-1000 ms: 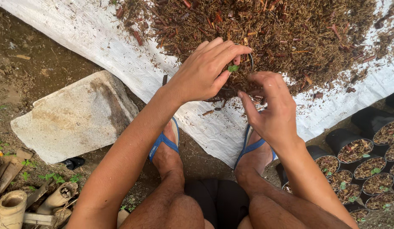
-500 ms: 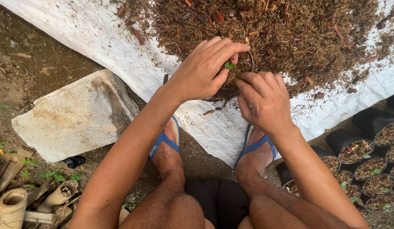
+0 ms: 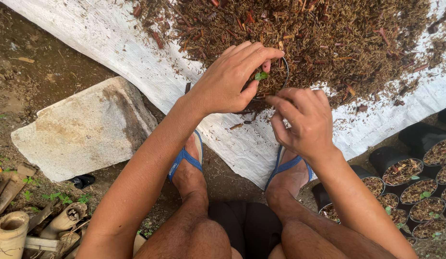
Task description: The person fills small black plastic pots with soil from a large pile on a white tarp, places a seedling into each pot, and arranges the finished pots on the ground.
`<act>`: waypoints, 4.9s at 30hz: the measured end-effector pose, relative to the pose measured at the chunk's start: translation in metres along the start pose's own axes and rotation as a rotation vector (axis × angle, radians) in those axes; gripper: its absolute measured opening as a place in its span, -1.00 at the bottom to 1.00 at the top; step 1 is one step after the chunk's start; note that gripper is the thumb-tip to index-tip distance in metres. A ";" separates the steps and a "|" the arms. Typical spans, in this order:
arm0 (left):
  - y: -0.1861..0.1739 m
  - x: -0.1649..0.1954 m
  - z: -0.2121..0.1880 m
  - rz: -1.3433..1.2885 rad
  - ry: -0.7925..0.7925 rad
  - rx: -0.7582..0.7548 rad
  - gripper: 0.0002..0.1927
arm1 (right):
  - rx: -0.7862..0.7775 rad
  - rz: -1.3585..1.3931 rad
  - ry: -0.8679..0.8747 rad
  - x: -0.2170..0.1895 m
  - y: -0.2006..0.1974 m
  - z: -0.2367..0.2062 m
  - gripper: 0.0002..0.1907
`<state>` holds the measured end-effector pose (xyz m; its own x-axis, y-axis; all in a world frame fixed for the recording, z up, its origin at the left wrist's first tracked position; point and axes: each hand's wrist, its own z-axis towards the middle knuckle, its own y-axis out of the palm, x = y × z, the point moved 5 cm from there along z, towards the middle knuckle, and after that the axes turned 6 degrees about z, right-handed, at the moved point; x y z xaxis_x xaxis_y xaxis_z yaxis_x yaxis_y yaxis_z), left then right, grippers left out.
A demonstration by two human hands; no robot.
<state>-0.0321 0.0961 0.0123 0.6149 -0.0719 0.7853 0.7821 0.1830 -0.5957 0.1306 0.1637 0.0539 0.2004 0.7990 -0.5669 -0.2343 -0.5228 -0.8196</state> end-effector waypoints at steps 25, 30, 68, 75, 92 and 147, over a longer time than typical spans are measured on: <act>0.037 -0.017 -0.054 -0.325 -0.856 0.110 -0.38 | 0.115 0.017 0.081 0.011 -0.006 0.001 -0.71; 0.030 -0.018 -0.042 -0.217 -0.768 0.226 -0.48 | 0.108 0.014 0.067 0.021 0.002 0.004 -0.71; 0.051 -0.005 -0.051 -0.368 -0.782 0.216 -0.24 | 0.080 0.104 0.070 0.043 0.004 -0.005 -0.67; 0.059 -0.004 -0.058 -0.447 -0.810 0.223 -0.23 | 0.066 0.146 0.076 0.039 0.000 -0.006 -0.70; 0.021 -0.018 -0.047 -0.202 -0.770 0.240 -0.54 | 0.130 0.231 0.096 0.029 -0.004 0.007 -0.84; 0.018 0.019 -0.021 0.203 -0.141 0.364 -0.50 | 0.226 0.654 0.477 0.054 -0.018 0.004 -0.72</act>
<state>-0.0044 0.0771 0.0127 0.7130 0.1306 0.6889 0.5451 0.5147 -0.6618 0.1421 0.2178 0.0386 0.3262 0.1177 -0.9379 -0.6181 -0.7242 -0.3058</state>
